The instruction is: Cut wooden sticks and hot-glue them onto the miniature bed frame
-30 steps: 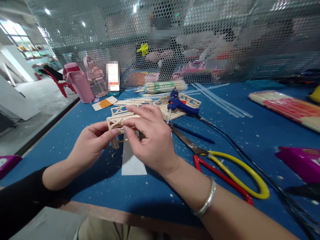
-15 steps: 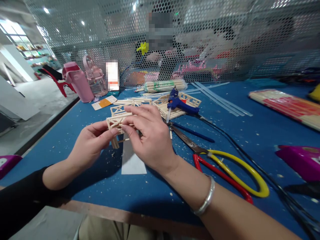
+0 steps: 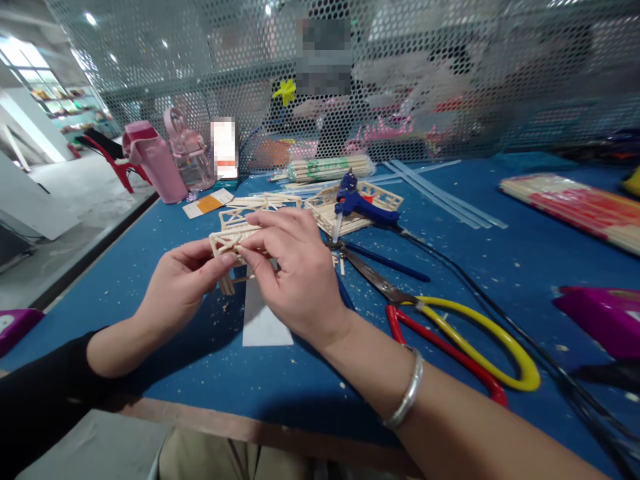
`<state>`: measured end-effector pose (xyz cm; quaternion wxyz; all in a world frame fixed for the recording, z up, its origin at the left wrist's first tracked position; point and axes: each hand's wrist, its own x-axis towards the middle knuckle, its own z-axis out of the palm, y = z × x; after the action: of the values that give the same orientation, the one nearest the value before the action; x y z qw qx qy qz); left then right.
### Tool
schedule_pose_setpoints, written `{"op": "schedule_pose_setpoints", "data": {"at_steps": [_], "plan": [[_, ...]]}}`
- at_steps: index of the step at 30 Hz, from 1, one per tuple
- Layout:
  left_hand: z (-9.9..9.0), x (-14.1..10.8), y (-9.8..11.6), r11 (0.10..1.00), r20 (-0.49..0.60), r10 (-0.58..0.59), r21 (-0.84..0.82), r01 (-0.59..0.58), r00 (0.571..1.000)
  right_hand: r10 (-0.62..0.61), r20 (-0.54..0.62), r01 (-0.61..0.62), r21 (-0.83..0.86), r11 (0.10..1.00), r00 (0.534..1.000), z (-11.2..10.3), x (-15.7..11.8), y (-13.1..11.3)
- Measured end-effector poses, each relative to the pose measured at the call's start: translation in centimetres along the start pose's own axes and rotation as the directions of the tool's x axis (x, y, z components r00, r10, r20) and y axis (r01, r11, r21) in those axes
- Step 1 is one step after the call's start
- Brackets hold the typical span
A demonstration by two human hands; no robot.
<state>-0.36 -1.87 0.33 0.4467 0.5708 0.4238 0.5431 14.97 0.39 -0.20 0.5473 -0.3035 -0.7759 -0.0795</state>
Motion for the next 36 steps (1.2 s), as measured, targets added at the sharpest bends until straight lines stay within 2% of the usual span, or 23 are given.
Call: {"op": "schedule_pose_setpoints", "data": {"at_steps": [12,23,33,36], "plan": [[0.17,-0.03,-0.03,1.000,-0.085,-0.025,-0.001,0.025,0.996,-0.056,0.022,0.055,0.012,0.998,0.998,-0.09,-0.04,0.00],[0.14,0.01,-0.07,1.000,-0.076,-0.018,-0.010,0.017,0.997,-0.032,0.018,0.033,-0.012,0.999,0.999,0.06,-0.01,-0.23],[-0.01,0.03,-0.74,0.982,-0.049,-0.088,-0.172,0.078,0.995,-0.005,0.012,0.005,-0.014,1.000,1.000,0.35,-0.08,-0.12],[0.04,0.05,-0.83,0.982,-0.051,-0.087,-0.170,0.077,0.995,-0.012,0.019,0.013,-0.032,0.999,1.000,0.41,-0.02,-0.02]]}}
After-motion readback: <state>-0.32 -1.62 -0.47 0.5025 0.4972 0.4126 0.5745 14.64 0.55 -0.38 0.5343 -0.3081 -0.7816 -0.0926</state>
